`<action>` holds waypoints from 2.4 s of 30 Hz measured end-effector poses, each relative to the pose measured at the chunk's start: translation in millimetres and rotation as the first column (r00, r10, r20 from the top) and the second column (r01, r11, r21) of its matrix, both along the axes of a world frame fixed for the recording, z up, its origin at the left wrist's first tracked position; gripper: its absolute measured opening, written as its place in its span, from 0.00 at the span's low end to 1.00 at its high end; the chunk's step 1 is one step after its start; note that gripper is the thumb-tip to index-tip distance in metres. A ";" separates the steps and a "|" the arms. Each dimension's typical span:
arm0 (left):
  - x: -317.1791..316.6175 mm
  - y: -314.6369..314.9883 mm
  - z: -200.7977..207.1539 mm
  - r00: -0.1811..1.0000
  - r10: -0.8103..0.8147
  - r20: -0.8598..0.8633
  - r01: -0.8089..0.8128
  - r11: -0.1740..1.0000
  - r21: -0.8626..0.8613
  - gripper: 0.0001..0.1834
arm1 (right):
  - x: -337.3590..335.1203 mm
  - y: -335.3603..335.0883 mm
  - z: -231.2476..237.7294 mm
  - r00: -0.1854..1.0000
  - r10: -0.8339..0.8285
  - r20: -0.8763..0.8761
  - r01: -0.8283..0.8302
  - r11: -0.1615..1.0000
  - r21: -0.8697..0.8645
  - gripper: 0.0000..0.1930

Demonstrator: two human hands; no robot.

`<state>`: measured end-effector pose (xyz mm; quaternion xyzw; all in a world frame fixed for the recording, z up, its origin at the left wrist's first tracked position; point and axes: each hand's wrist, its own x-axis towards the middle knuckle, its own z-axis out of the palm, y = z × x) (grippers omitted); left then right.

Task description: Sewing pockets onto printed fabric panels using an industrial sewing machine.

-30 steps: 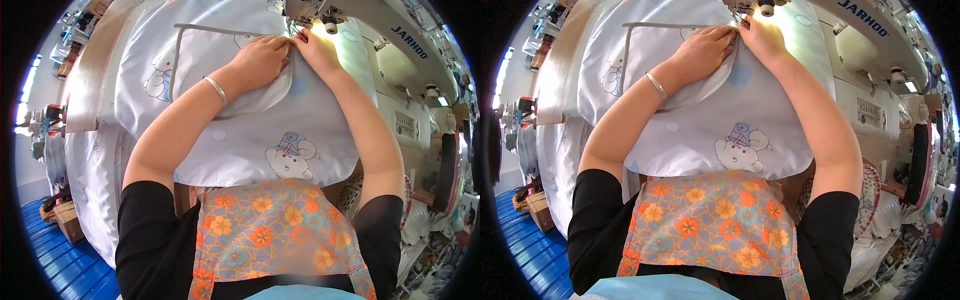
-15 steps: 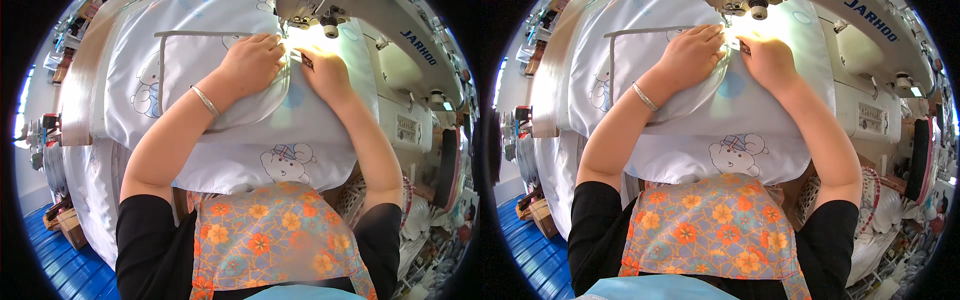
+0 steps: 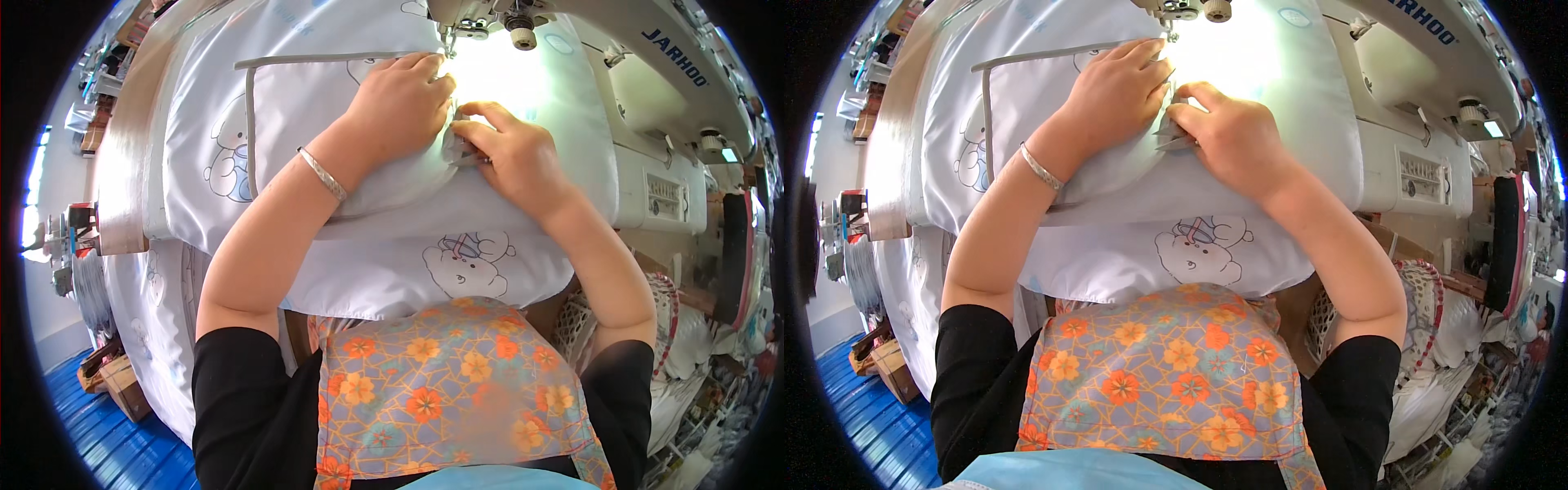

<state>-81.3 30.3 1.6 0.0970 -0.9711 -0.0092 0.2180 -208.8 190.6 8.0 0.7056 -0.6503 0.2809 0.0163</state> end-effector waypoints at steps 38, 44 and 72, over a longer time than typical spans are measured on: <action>181.9 25.1 11.0 0.933 0.359 -0.011 -0.357 0.930 0.090 0.20 | 24.7 9.9 -9.4 0.999 -0.036 0.022 0.037 0.996 -0.082 0.16; 188.0 23.9 2.3 0.919 0.383 -0.093 -0.370 0.920 0.129 0.17 | 23.1 8.2 -10.4 0.999 0.034 0.010 -0.033 0.992 -0.120 0.17; 91.9 -41.2 -4.3 0.834 0.505 0.223 -0.512 0.858 -0.028 0.34 | 23.0 13.3 -9.0 0.996 0.070 0.050 -0.066 0.995 -0.082 0.20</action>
